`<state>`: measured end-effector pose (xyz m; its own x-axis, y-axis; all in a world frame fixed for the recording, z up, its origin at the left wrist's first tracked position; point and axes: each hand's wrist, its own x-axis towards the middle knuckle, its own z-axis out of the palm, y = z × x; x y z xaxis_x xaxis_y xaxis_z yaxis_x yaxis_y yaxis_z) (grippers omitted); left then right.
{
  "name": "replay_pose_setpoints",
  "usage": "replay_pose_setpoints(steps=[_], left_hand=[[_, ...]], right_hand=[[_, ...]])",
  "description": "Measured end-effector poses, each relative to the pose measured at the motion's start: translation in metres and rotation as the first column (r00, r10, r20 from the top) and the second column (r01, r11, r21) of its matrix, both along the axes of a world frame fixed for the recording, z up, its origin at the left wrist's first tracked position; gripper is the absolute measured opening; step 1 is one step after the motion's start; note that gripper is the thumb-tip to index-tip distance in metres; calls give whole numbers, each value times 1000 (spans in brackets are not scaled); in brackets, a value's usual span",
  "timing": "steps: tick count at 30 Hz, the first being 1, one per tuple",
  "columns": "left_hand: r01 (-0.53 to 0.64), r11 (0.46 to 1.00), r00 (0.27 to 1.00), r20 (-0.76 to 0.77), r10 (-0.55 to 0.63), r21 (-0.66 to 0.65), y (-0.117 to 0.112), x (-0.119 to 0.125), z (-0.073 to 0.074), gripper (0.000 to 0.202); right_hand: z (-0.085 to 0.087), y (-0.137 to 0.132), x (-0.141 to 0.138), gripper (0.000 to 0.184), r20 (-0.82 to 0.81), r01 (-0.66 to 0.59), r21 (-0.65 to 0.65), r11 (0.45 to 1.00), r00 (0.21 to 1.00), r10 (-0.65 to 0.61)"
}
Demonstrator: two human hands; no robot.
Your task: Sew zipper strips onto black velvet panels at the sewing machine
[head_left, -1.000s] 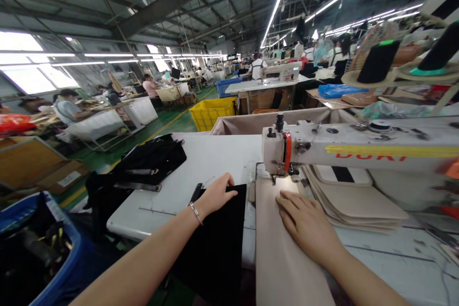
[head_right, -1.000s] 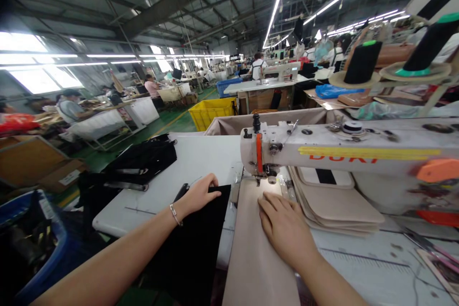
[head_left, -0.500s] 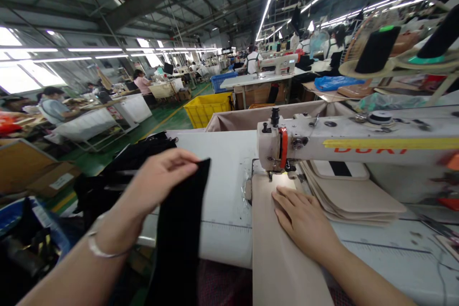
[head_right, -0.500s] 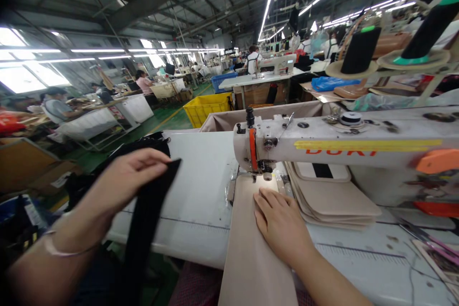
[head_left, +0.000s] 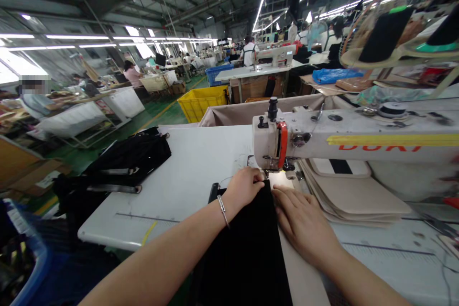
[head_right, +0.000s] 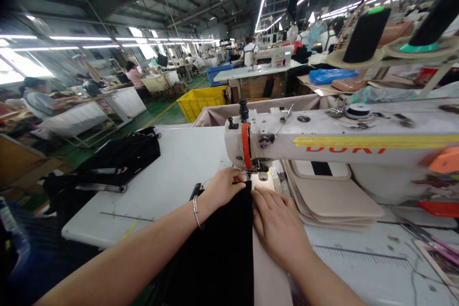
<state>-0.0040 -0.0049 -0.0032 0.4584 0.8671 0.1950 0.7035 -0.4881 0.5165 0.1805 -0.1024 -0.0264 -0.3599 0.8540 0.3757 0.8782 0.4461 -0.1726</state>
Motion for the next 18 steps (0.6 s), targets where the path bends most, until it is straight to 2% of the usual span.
replay_pose_setpoints(steps=[11,16,18], left_hand=[[-72,997,997,-27,73,36,7,8,-9,3],[-85,995,995,-42,87,44,3,9,-3,6],[-30,996,997,-62,35,78,-7,5,1,9]], right_hand=[[1,2,-1,47,14,-2,-4,1000,1000,2],[1,2,0,48,14,5,-6,1000,1000,-5],[0,2,0,47,15,3,-10,1000,1000,-2]])
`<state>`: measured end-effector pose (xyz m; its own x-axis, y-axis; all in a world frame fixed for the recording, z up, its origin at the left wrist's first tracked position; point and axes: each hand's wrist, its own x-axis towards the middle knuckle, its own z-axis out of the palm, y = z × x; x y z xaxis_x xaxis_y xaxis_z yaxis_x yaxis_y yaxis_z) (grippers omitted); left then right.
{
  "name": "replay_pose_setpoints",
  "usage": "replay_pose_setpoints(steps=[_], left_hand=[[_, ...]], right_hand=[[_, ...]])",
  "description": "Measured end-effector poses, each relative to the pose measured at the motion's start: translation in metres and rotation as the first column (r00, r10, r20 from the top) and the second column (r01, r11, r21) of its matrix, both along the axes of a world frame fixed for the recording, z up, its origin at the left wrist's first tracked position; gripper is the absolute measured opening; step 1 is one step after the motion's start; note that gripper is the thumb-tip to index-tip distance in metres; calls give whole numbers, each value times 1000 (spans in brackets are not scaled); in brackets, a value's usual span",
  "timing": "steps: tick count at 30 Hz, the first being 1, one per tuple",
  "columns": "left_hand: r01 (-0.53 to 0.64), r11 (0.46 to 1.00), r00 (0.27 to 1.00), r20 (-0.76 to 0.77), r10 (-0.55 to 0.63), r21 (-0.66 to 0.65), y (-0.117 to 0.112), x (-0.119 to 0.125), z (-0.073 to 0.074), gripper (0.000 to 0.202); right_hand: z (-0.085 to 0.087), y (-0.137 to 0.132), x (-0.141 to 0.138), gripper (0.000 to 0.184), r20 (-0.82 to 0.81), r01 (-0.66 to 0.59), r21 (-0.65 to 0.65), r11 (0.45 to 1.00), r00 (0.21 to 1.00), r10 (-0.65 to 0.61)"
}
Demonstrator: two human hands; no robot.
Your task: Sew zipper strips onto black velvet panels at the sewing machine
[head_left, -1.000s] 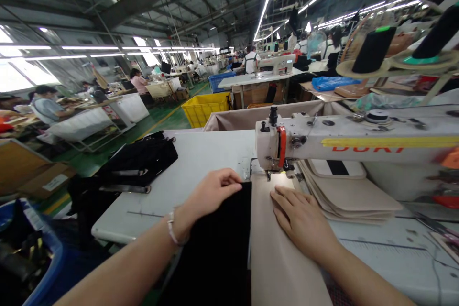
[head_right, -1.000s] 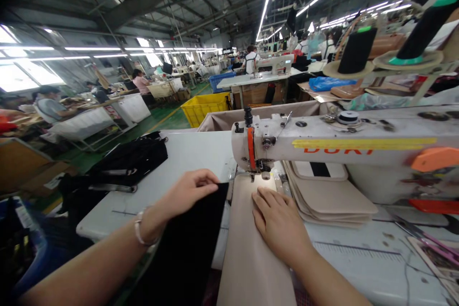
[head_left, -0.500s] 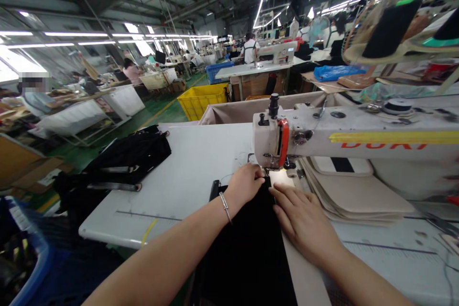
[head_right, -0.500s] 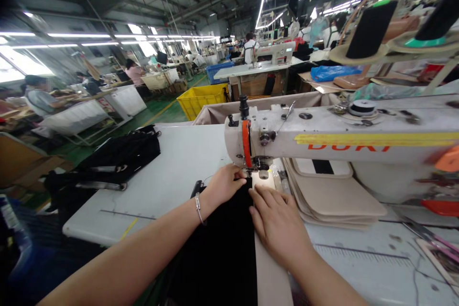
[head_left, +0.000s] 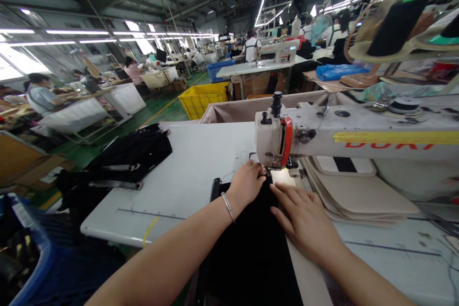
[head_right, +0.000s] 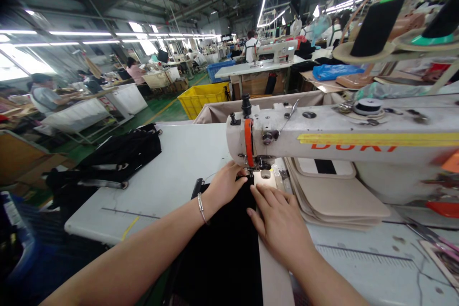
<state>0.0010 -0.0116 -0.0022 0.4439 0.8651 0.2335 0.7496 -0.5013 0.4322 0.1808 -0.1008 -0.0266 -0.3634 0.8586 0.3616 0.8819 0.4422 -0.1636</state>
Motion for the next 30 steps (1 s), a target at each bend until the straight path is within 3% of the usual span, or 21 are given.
replay_pose_setpoints(steps=[5,22,26,28,30], left_hand=[[261,963,961,-116,-252,63,-27,-18,0,26],[302,945,940,-203,-274,124,-14,-22,-14,32],[319,946,927,-228,-298,62,-25,-27,3,34],[402,915,893,-211,-398,-29,-51,-36,17,35],[522,844,832,-146,-535,-122,-85,-46,29,48]], right_hand=[[-2,0,1,43,-5,-16,0,1000,1000,16],[-5,6,-4,45,20,45,5,999,999,-45],[-5,-4,-2,44,6,45,2,999,999,-45],[-7,-22,0,43,-10,33,-10,999,999,-33],[-10,-45,2,43,-30,4,-11,1000,1000,-4]])
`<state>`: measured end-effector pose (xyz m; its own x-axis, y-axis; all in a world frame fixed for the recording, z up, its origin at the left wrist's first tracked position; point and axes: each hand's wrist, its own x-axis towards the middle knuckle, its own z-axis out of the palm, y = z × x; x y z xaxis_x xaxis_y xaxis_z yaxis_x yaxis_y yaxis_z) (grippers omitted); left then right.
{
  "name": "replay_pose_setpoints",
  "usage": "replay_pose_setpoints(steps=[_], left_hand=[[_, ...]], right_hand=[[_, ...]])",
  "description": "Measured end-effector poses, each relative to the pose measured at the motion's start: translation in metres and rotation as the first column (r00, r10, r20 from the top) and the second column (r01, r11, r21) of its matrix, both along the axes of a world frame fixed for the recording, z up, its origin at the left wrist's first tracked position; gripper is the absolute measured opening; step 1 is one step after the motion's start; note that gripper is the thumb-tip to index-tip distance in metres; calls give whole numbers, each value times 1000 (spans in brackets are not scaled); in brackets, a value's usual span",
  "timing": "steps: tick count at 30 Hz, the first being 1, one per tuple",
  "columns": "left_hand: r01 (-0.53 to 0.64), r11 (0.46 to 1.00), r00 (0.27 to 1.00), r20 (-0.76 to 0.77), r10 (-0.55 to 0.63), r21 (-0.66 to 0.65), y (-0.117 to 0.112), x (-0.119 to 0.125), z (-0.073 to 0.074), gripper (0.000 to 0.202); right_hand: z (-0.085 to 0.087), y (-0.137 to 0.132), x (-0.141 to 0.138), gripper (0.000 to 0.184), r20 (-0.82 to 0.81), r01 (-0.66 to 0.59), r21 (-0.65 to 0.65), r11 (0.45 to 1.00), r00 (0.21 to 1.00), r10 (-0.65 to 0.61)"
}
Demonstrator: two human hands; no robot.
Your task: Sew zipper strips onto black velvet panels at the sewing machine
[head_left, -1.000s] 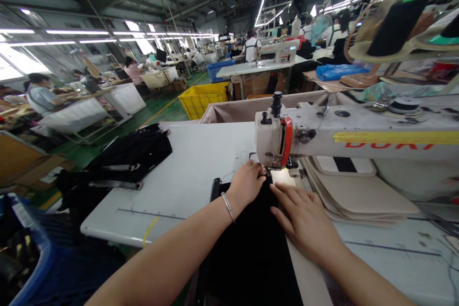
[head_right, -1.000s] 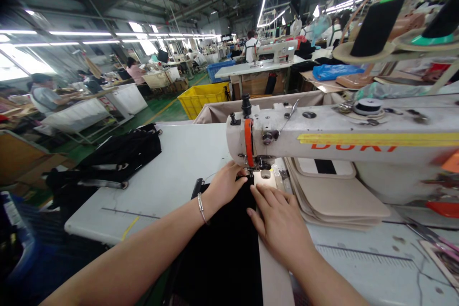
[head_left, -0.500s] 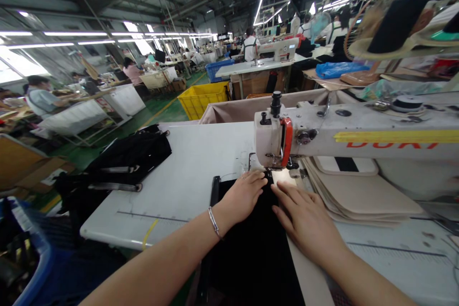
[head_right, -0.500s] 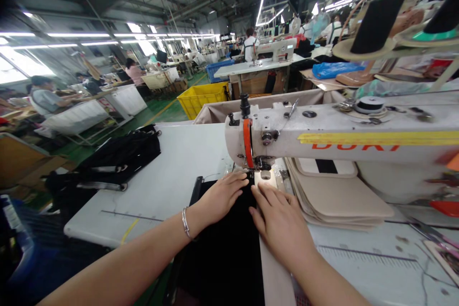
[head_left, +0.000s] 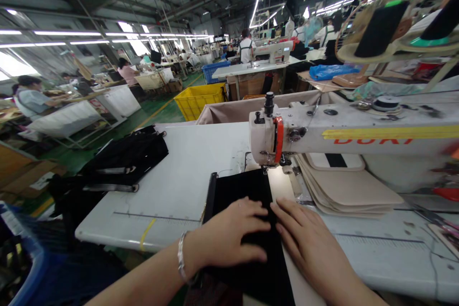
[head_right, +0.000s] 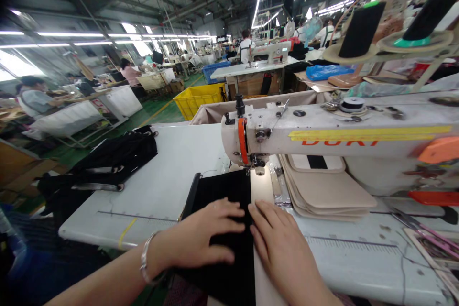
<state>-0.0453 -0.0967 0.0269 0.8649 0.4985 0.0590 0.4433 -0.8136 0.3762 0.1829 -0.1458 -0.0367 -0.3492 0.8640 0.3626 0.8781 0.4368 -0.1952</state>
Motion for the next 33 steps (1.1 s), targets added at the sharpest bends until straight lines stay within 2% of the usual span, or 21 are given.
replay_pose_setpoints(steps=[1,4,8,11,14,18,24,33], left_hand=[[52,998,999,6,-52,-33,-17,-5,5,53],[105,994,994,-37,-105,-18,-56,-14,9,41],[145,983,987,-85,-136,109,-73,-17,-2,39],[155,972,986,-86,-141,175,-72,-17,-8,36],[92,985,995,-43,-86,145,-68,-13,-4,28],[5,989,997,-75,6,145,-57,-3,3,43],[6,989,990,-143,15,148,-49,1,-7,44],[17,985,998,63,-28,170,-47,-5,-18,32]], right_hand=[[-2,-11,1,44,-10,-17,4,1000,1000,17],[-4,-35,2,48,-26,-53,10,999,998,53],[-4,-41,3,47,-28,-69,-1,998,997,69],[-4,-39,4,47,-16,-75,11,997,997,75],[-5,-39,4,48,11,-75,34,997,997,74],[-6,-38,3,50,48,-93,78,993,995,89],[-3,-32,5,49,69,-101,123,987,993,93],[-2,-24,4,51,97,-97,98,990,991,87]])
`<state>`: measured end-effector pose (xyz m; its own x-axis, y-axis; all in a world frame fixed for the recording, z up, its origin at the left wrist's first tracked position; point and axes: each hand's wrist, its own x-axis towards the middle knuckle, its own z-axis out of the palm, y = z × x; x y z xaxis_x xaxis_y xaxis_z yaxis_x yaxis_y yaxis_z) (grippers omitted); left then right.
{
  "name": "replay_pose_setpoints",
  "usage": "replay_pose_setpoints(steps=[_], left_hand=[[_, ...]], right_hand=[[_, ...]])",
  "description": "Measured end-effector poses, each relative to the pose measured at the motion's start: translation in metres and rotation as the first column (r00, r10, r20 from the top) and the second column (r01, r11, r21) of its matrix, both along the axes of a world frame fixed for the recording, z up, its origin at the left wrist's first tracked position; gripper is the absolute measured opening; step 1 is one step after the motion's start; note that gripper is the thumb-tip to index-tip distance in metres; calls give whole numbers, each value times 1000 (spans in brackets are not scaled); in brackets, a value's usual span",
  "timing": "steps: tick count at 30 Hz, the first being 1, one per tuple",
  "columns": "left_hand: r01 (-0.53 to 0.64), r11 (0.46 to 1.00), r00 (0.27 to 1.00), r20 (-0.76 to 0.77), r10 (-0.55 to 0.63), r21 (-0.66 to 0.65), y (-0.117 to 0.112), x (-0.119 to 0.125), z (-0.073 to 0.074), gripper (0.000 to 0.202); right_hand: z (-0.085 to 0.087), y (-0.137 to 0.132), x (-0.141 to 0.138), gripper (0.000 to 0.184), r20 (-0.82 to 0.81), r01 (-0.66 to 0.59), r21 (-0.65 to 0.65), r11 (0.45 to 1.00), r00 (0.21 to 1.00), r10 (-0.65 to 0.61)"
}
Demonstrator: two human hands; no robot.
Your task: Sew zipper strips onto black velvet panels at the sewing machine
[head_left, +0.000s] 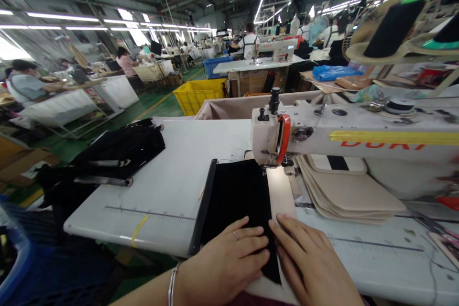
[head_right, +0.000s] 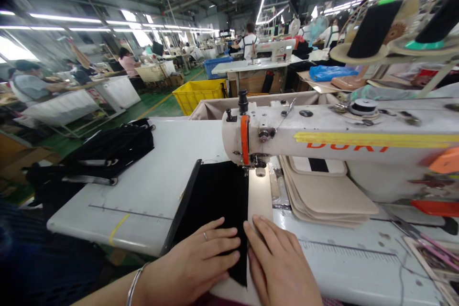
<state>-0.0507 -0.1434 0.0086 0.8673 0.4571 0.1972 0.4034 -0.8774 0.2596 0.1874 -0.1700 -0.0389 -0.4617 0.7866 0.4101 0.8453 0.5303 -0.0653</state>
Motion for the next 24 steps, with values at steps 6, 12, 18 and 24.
replay_pose_setpoints(steps=[6,12,18,24], left_hand=[[-7,1000,1000,17,7,-13,8,0,-4,30],[-30,999,999,23,30,-12,28,3,-8,28],[-20,999,1000,-9,20,50,51,7,-13,26],[-31,994,998,-48,36,104,72,12,-15,28]], right_hand=[[-3,2,1,51,10,-9,1,1000,1000,9],[-1,8,-2,47,-18,-13,5,1000,1000,13],[-2,14,-1,46,-32,-5,-30,1000,999,4],[-3,20,-3,45,-40,11,-62,998,999,-14]])
